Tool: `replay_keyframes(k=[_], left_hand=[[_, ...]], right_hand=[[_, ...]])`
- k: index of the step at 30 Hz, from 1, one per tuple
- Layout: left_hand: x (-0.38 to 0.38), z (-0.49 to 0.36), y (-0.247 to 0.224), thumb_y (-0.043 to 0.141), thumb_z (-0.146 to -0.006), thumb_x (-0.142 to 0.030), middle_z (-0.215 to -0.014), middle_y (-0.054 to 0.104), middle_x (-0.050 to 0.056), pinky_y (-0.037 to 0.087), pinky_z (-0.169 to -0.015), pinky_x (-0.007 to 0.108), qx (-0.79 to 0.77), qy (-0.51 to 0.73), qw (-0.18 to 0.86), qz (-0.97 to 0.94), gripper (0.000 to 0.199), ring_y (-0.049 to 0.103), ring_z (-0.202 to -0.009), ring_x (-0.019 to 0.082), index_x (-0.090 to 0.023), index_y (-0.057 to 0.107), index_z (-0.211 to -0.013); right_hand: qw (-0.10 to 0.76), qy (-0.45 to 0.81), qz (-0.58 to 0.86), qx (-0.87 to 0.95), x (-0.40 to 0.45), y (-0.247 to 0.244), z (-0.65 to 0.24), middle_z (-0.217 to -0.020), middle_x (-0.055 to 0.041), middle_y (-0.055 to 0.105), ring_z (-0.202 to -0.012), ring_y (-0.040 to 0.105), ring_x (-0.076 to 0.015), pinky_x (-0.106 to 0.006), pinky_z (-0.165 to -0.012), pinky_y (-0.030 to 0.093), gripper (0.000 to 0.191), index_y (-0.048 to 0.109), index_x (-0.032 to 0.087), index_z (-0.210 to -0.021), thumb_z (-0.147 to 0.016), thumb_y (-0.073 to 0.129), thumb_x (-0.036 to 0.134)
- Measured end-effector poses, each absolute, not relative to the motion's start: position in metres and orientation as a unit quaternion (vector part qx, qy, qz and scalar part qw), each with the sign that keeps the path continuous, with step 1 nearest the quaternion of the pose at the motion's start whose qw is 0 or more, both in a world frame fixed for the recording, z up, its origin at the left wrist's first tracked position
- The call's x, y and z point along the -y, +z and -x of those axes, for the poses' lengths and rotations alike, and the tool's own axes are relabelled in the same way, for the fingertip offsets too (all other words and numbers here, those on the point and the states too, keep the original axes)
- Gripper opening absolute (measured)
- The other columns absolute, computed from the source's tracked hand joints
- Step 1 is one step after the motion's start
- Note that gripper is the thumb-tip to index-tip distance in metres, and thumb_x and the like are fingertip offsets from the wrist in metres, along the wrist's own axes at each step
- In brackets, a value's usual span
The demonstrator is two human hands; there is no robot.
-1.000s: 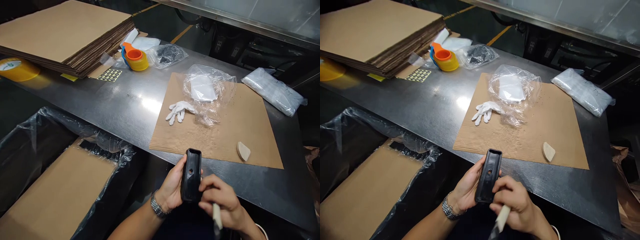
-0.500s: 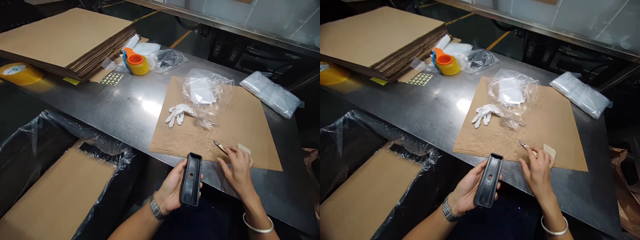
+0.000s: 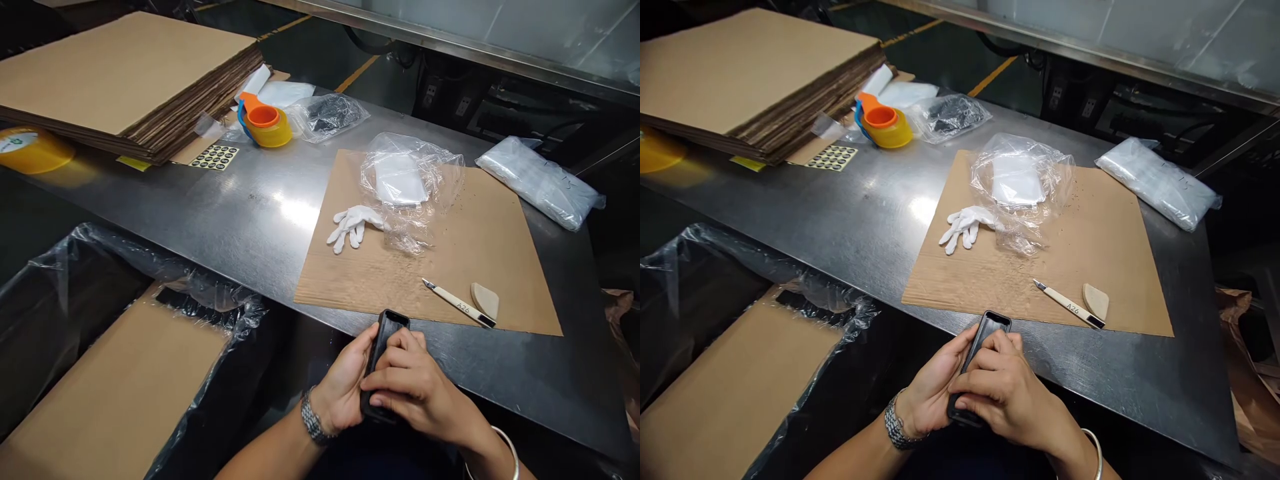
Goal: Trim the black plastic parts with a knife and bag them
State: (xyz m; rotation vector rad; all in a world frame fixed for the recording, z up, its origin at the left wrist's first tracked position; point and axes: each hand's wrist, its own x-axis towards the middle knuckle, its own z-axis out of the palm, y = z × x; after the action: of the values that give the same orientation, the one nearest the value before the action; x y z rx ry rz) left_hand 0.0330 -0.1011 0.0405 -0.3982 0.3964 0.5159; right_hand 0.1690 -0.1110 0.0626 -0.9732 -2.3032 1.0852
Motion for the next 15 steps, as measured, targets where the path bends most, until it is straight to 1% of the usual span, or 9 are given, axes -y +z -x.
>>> replay_keyframes(k=[3,6,9,12,15], left_hand=[[0.103,-0.035,0.041,0.029,-0.091,-0.041,-0.085,0.068,0.014,0.047,-0.059,0.025,-0.195,0.247,0.929,0.195,0.051,0.066,-0.076,0.021,-0.003,0.062,-0.102],[0.104,-0.037,0.044,0.030,-0.091,-0.042,-0.085,0.068,0.014,0.049,-0.062,0.026,-0.187,0.245,0.933,0.185,0.051,0.066,-0.075,0.021,-0.004,0.061,-0.105],[0.106,-0.038,0.047,0.030,-0.091,-0.042,-0.079,0.068,0.012,0.049,-0.063,0.028,-0.185,0.259,0.934,0.159,0.050,0.066,-0.070,0.020,-0.005,0.061,-0.103],[0.111,-0.037,0.048,0.031,-0.090,-0.045,-0.068,0.066,0.010,0.049,-0.056,0.027,-0.235,0.240,0.934,0.124,0.051,0.064,-0.057,0.018,-0.007,0.064,-0.094],[0.117,-0.035,0.047,0.034,-0.087,-0.054,-0.058,0.061,0.008,0.047,-0.048,0.025,-0.300,0.183,0.930,0.109,0.059,0.058,-0.047,0.015,-0.004,0.065,-0.080]], right_hand=[[0.216,0.368,0.349,0.835,0.113,0.062,-0.169,-0.075,-0.0019,0.057,-0.079,0.040,-0.0176,-0.036,-0.072,0.029,0.021,0.065,0.022,-0.093,-0.089,0.050,0.035],[0.237,0.351,0.346,0.837,0.113,0.062,-0.168,-0.071,-0.0017,0.053,-0.077,0.040,-0.0168,-0.036,-0.071,0.030,0.022,0.068,0.022,-0.089,-0.089,0.050,0.034],[0.271,0.344,0.348,0.829,0.110,0.059,-0.171,-0.072,-0.0014,0.050,-0.077,0.042,-0.0160,-0.035,-0.070,0.032,0.018,0.069,0.025,-0.087,-0.088,0.052,0.031],[0.295,0.327,0.372,0.817,0.102,0.055,-0.179,-0.080,-0.0025,0.051,-0.082,0.043,-0.0173,-0.036,-0.072,0.034,0.013,0.070,0.027,-0.085,-0.085,0.057,0.027],[0.313,0.298,0.423,0.796,0.091,0.051,-0.190,-0.095,-0.0053,0.052,-0.095,0.044,-0.0210,-0.040,-0.079,0.036,0.013,0.069,0.027,-0.085,-0.083,0.057,0.022]])
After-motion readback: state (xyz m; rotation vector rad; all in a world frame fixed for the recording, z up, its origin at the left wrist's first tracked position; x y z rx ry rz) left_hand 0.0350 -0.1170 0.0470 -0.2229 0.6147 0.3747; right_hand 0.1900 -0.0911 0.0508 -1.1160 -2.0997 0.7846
